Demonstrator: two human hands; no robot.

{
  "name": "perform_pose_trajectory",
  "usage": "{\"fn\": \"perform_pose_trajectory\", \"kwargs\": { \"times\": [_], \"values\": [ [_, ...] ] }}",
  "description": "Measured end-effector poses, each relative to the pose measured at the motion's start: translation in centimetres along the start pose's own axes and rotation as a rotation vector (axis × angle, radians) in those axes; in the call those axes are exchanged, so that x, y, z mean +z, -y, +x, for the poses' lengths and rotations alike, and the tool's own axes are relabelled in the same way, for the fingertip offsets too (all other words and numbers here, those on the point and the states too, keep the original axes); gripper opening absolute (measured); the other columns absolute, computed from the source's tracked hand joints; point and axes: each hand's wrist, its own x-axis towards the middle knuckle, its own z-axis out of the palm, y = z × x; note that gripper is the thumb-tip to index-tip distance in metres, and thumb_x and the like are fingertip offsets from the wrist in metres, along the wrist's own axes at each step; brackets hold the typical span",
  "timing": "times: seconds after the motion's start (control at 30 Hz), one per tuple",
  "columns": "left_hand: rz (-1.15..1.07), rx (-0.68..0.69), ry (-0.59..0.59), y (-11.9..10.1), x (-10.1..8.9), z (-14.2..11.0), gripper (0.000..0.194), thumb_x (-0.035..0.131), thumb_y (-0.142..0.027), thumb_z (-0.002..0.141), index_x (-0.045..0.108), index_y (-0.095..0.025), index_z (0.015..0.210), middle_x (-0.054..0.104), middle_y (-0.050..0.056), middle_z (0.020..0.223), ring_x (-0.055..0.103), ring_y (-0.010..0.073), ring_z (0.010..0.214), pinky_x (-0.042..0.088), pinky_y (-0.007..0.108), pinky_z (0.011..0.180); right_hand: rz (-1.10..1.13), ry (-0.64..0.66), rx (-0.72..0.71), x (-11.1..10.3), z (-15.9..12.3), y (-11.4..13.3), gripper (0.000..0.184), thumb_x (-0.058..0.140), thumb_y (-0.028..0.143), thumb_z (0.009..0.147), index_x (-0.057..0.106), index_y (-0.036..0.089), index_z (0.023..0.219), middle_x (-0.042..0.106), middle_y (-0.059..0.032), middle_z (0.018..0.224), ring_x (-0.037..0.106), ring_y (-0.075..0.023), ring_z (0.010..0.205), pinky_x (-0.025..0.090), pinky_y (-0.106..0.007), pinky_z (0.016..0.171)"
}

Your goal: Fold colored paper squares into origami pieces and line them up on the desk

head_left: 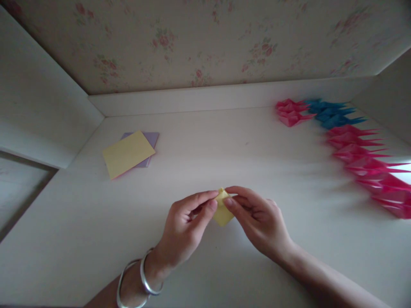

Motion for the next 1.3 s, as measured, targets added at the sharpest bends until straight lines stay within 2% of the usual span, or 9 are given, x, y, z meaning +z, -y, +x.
{"fn": "perform_pose_trajectory", "kwargs": {
  "times": [0.2, 0.37, 0.5, 0.6, 0.83, 0.93, 1.07, 1.17, 1.3],
  "values": [
    [-0.012, -0.074, -0.025, 0.1, -0.1, 0.0, 0.026, 0.071, -0.027, 0.087, 0.074, -0.027, 0.112, 0.078, 0.0, 0.105, 0.074, 0.0148, 0.091, 0.06, 0.019, 0.08, -0.086, -0.007, -0.151, 0.3, -0.4, -0.6, 0.013, 0.066, 0.023, 0.089, 0.065, 0.022, 0.102, 0.078, 0.0004, 0.08, 0.074, -0.0134, 0.067, 0.055, -0.016, 0.052],
    [-0.017, -0.145, -0.037, 0.2, 0.0, 0.5, 0.023, 0.071, -0.032, 0.086, 0.076, -0.025, 0.108, 0.078, 0.001, 0.108, 0.073, 0.018, 0.097, 0.058, 0.024, 0.088, -0.134, -0.024, -0.228, 0.4, -0.4, -1.1, 0.012, 0.069, 0.021, 0.088, 0.065, 0.022, 0.099, 0.078, 0.001, 0.082, 0.074, -0.0125, 0.068, 0.055, -0.016, 0.055],
    [-0.106, -0.226, 0.017, 0.3, -0.1, 0.8, 0.029, 0.068, -0.035, 0.088, 0.073, -0.024, 0.114, 0.074, 0.002, 0.117, 0.069, 0.0201, 0.109, 0.055, 0.028, 0.097, -0.174, -0.029, -0.277, 0.4, -0.2, -1.3, 0.011, 0.068, 0.02, 0.089, 0.064, 0.022, 0.099, 0.077, 0.0014, 0.082, 0.074, -0.0121, 0.066, 0.055, -0.017, 0.056],
    [-0.043, -0.195, 0.053, 0.2, -0.2, 0.8, 0.027, 0.065, -0.035, 0.091, 0.072, -0.027, 0.116, 0.073, -0.001, 0.119, 0.066, 0.0182, 0.114, 0.05, 0.027, 0.103, -0.164, -0.017, -0.304, 0.4, -0.1, -1.3, 0.013, 0.068, 0.019, 0.089, 0.065, 0.022, 0.101, 0.078, 0.001, 0.085, 0.074, -0.0121, 0.069, 0.055, -0.017, 0.06],
    [0.259, 0.009, 0.007, -0.1, -0.3, 0.6, 0.024, 0.06, -0.029, 0.093, 0.074, -0.022, 0.112, 0.077, 0.004, 0.111, 0.072, 0.0179, 0.1, 0.056, 0.025, 0.091, -0.104, 0.03, -0.143, 0.3, -0.1, -0.7, 0.006, 0.065, 0.022, 0.09, 0.068, 0.024, 0.095, 0.076, 0.0037, 0.077, 0.07, -0.0102, 0.061, 0.051, -0.017, 0.053],
    [0.321, 0.044, 0.001, -0.2, -0.3, 0.6, 0.024, 0.059, -0.028, 0.094, 0.075, -0.019, 0.11, 0.077, 0.006, 0.108, 0.073, 0.019, 0.096, 0.058, 0.025, 0.086, -0.104, 0.04, -0.062, 0.3, 0.2, -0.3, 0.008, 0.063, 0.025, 0.091, 0.071, 0.024, 0.091, 0.074, 0.0039, 0.074, 0.065, -0.0091, 0.057, 0.048, -0.017, 0.053],
    [0.265, -0.02, 0.021, 0.0, -0.3, 0.7, 0.027, 0.059, -0.03, 0.093, 0.074, -0.018, 0.113, 0.076, 0.007, 0.113, 0.072, 0.0213, 0.101, 0.058, 0.027, 0.087, -0.065, 0.075, 0.057, 0.2, 0.6, 0.0, 0.015, 0.06, 0.029, 0.092, 0.073, 0.024, 0.087, 0.071, 0.0041, 0.068, 0.062, -0.0086, 0.056, 0.045, -0.016, 0.052],
    [0.114, -0.124, 0.083, 0.2, -0.4, 0.8, 0.037, 0.064, -0.032, 0.09, 0.067, -0.018, 0.124, 0.074, 0.007, 0.117, 0.072, 0.0224, 0.102, 0.059, 0.029, 0.088, -0.029, 0.068, 0.123, 0.1, 0.7, -0.1, 0.018, 0.059, 0.031, 0.093, 0.073, 0.023, 0.087, 0.071, 0.0028, 0.07, 0.063, -0.0095, 0.059, 0.045, -0.016, 0.052],
    [-0.049, -0.229, 0.148, 0.4, -0.6, 0.9, 0.044, 0.068, -0.032, 0.087, 0.064, -0.018, 0.128, 0.075, 0.007, 0.115, 0.073, 0.0225, 0.1, 0.059, 0.029, 0.086, -0.05, 0.073, 0.125, 0.1, 0.6, -0.3, 0.018, 0.06, 0.033, 0.092, 0.073, 0.023, 0.087, 0.07, 0.0028, 0.069, 0.061, -0.0095, 0.057, 0.044, -0.017, 0.051]
  ]
}}
